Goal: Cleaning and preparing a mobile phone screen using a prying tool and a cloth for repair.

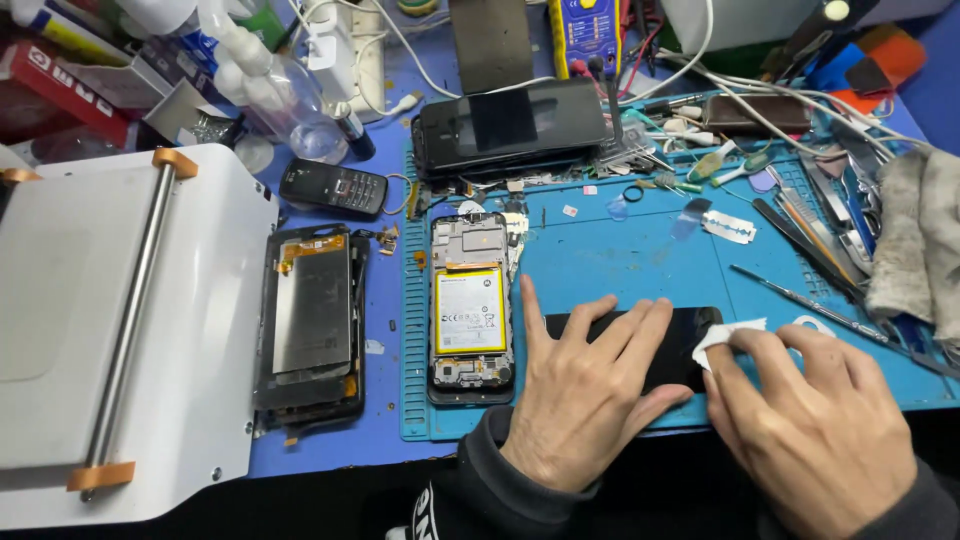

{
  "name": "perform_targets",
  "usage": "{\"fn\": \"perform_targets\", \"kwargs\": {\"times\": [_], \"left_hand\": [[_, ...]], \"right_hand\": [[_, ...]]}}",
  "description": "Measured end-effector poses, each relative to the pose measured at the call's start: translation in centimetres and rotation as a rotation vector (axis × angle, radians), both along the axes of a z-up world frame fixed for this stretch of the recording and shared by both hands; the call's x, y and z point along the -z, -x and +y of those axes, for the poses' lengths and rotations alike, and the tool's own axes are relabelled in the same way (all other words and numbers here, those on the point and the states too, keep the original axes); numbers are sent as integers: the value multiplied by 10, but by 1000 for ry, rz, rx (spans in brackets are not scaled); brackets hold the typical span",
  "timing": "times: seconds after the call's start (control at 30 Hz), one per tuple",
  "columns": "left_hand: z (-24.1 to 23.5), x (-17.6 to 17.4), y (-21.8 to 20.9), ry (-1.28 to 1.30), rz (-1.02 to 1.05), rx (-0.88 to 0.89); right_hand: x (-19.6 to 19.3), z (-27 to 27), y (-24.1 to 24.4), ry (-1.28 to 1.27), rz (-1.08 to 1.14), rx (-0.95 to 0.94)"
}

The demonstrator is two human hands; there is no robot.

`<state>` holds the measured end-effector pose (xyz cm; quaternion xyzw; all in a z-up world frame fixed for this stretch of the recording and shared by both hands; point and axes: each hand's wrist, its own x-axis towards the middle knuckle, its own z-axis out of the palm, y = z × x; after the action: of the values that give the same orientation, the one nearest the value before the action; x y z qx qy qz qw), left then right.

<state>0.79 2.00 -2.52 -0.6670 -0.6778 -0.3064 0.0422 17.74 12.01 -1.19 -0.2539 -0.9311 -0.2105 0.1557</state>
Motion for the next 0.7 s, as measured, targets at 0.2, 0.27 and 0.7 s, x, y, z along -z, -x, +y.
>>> {"fn": "perform_targets", "kwargs": {"times": [0.2,0.27,0.7], "left_hand": [[0,1,0,-7,2,7],[1,2,0,-9,0,8],[0,0,0,-2,24,-3]], "right_hand": [[3,-3,-3,-9,4,17],[5,-2,-4,3,15,-8],[-12,-7,-10,54,33,29]]}}
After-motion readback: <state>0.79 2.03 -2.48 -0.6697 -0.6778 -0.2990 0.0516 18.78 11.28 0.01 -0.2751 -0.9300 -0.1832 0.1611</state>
